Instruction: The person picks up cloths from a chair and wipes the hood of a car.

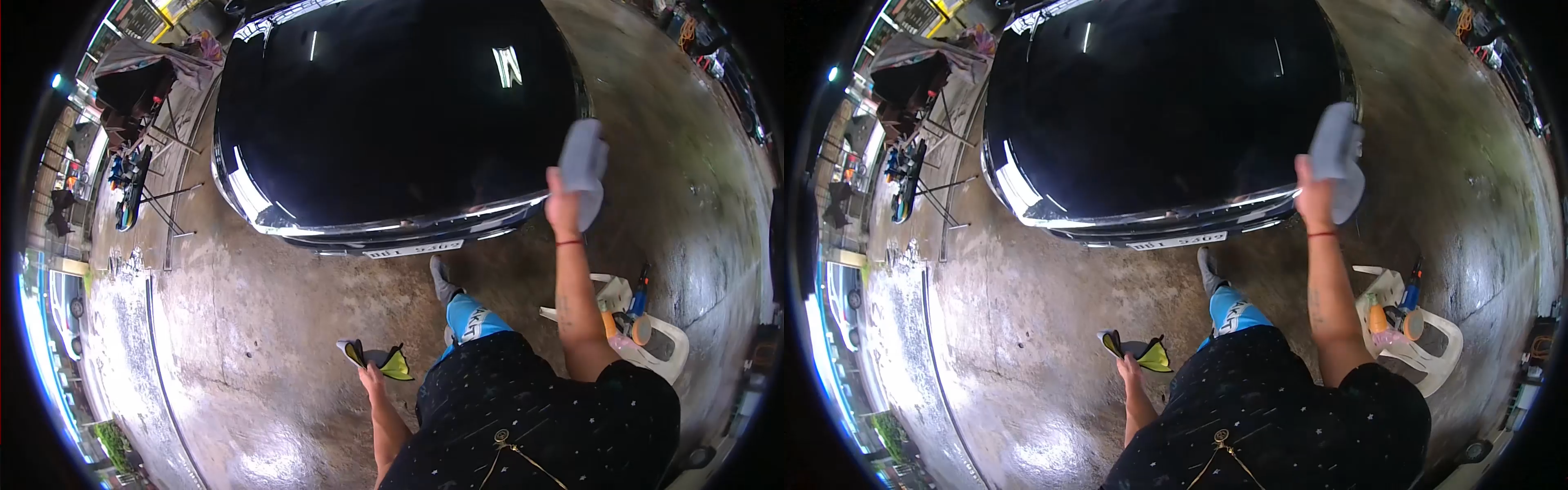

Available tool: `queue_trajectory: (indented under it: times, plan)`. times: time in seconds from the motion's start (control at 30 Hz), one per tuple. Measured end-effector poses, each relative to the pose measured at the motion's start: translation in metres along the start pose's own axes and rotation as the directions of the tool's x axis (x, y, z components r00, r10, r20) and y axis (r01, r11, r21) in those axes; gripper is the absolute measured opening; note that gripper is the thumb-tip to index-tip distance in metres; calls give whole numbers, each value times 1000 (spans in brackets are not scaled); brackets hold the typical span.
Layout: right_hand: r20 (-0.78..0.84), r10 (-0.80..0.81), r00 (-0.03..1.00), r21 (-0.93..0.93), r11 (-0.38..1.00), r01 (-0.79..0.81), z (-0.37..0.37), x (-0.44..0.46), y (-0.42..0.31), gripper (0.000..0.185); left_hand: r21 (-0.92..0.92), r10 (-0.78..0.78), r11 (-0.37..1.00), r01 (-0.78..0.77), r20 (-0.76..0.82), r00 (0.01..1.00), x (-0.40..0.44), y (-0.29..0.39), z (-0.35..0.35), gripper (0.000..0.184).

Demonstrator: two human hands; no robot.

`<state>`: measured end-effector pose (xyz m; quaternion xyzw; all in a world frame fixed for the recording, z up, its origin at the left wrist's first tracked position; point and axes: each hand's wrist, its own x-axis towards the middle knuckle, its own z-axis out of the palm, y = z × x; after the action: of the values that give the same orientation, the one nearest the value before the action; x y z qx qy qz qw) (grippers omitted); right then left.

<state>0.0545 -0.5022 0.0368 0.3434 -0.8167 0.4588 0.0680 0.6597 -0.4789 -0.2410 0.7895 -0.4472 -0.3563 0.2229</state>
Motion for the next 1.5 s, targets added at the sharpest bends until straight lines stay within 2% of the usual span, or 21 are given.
queue_trajectory:
  times: [0.03, 0.07, 0.13, 0.2, 0.23, 0.3, 0.43, 0.47, 0.53, 0.6, 0.67, 0.7, 0.73, 0.8, 0.83, 0.97, 1.07, 1.2, 1.33, 1.43, 1.5]
  plan:
    - [283, 157, 946, -56, 987, -147, 27, 16, -30, 39, 2, -1, 1000, 1, 1, 1000, 12, 21, 2, 37]
    - [238, -14, 971, -74, 997, 33, 96, 20, 13, 51, 53, 57, 997, -56, -12, 998, 25, 47, 2, 40]
    - [109, -323, 940, 20, 946, 323, 189, 15, 2, 66, 117, 172, 979, -166, -44, 984, 51, 108, 9, 44]
    - [481, -384, 788, -355, 737, 575, 225, 26, -23, 76, 159, 351, 930, -330, -132, 927, 85, 175, 29, 46]
    - [487, -375, 789, -389, 715, 581, 236, 43, -30, 76, 196, 467, 880, -433, -192, 863, 104, 209, 41, 48]
    - [431, -398, 810, -388, 728, 564, 264, 94, -34, 75, -62, 598, 797, -600, -57, 800, 134, 334, 46, 64]
    - [443, -365, 819, -329, 783, 527, 296, 215, -41, 89, 261, 676, 703, -661, 43, 736, 199, 509, 110, 69]
    - [407, -373, 834, -339, 786, 517, 311, 252, -34, 90, 266, 799, 568, -779, 49, 599, 228, 536, 133, 67]
    - [332, -409, 850, -416, 745, 522, 348, 331, -6, 81, 319, 873, 462, -828, 1, 488, 260, 589, 166, 63]
    - [290, -409, 866, -433, 750, 499, 379, 414, 22, 74, 402, 816, 527, -749, 9, 579, 272, 628, 184, 59]
    - [270, -382, 884, -436, 770, 466, 405, 500, 62, 73, 426, 816, 523, -738, -1, 578, 278, 635, 195, 57]
    - [325, -270, 906, -464, 790, 401, 405, 514, 45, 63, 444, 827, 517, -732, -39, 560, 281, 636, 200, 55]
    - [365, -293, 884, -514, 728, 453, 415, 538, 56, 64, 445, 821, 523, -726, -37, 569, 283, 636, 203, 55]
    - [420, -292, 859, -620, 599, 507, 420, 545, 60, 65, 469, 813, 534, -704, -53, 580, 282, 637, 203, 54]
    - [405, -281, 870, -566, 670, 480, 411, 532, 54, 65, 466, 785, 562, -683, -41, 619, 279, 639, 202, 53]
    - [299, -405, 864, -391, 774, 498, 363, 404, 40, 74, 449, 793, 560, -697, -44, 608, 273, 641, 195, 50]
    - [495, -207, 844, -366, 831, 419, 274, 238, -20, 83, 456, 831, 518, -724, -67, 552, 274, 635, 190, 49]
    - [599, -15, 800, -389, 868, 308, 219, 31, 14, 101, 422, 802, 561, -712, -63, 594, 273, 632, 180, 48]
    - [730, 106, 675, -394, 872, 290, 181, 25, 39, 102, 382, 836, 530, -757, -86, 542, 273, 629, 180, 49]
    - [405, -71, 911, -433, 863, 260, 188, 91, 63, 82, 379, 861, 496, -782, -93, 501, 271, 631, 188, 48]
    - [272, -158, 949, -445, 854, 270, 188, 154, 74, 74, 392, 882, 456, -799, -84, 463, 267, 639, 198, 48]
